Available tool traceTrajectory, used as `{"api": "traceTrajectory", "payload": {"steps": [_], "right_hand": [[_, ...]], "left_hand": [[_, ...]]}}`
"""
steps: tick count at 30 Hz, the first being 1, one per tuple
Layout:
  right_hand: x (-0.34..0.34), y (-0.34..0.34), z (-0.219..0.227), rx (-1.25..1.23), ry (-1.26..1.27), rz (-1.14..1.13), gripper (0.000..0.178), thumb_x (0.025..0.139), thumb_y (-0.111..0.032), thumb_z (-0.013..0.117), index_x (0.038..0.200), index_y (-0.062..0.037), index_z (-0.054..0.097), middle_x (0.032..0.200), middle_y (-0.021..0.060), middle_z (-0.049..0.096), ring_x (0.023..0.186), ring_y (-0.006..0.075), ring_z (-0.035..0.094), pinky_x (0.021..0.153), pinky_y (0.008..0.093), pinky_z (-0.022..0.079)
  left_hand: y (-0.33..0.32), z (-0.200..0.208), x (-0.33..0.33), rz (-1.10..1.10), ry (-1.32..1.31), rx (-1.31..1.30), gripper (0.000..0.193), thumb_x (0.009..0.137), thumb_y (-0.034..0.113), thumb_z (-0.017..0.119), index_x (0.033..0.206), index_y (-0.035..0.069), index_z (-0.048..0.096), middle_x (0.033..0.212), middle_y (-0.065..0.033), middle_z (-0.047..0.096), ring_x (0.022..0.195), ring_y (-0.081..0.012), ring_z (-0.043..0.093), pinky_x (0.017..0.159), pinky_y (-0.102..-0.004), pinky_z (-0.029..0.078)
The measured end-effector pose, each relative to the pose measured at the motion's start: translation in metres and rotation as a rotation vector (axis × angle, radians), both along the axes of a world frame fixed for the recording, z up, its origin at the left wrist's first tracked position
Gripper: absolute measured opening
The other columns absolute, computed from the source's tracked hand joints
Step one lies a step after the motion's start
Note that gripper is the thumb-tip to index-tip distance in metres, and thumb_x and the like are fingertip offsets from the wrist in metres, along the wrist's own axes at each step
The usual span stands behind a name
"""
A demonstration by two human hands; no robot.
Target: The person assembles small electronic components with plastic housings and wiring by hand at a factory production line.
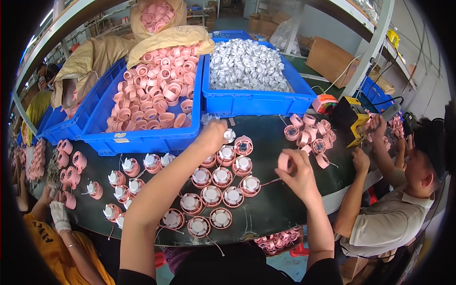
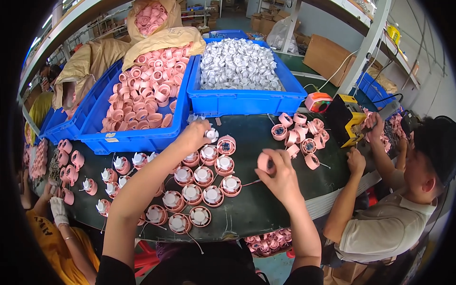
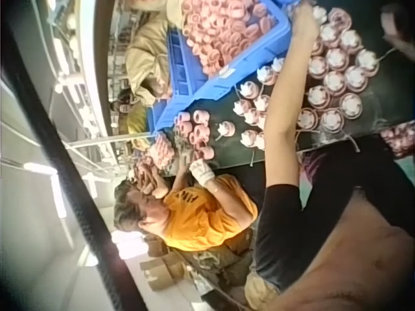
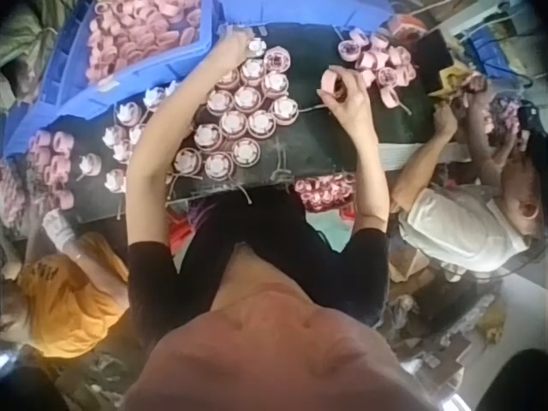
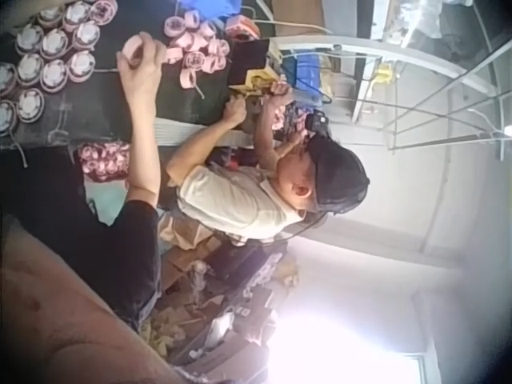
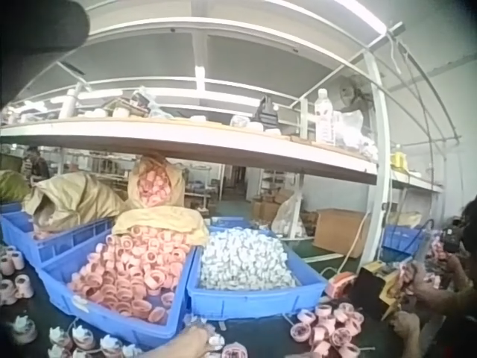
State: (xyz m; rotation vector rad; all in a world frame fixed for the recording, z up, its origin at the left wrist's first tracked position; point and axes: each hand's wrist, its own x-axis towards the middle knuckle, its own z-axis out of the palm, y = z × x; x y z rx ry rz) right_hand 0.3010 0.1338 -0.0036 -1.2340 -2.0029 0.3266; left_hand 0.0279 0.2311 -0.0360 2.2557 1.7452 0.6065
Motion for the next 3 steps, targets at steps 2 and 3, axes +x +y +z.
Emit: {"api": "traceTrajectory", "payload": {"steps": [2,3], "right_hand": [[-0.018,0.015,-0.002,0.03,0.158,0.189,0.049,0.071,-0.005,0.076,0.115,-0.0023,0.053,0.109,0.0107,0.052,0.081,0.0197,0.057,0.063,0.0271,0.05],[-0.031,0.023,-0.004,-0.026,0.242,0.231,0.051,0.072,-0.006,0.075,0.117,-0.0034,0.052,0.112,0.0108,0.051,0.081,0.0199,0.057,0.065,0.0265,0.049]], "left_hand": [[-0.012,0.017,0.003,-0.006,-0.144,-0.054,0.037,0.066,0.008,0.075,0.098,0.003,0.058,0.104,-0.0207,0.061,0.109,-0.0357,0.053,0.088,-0.0389,0.046],[-0.016,0.022,0.001,-0.001,-0.289,-0.104,0.042,0.068,0.01,0.074,0.106,0.004,0.056,0.108,-0.0208,0.06,0.115,-0.0368,0.049,0.087,-0.0386,0.048]]}}
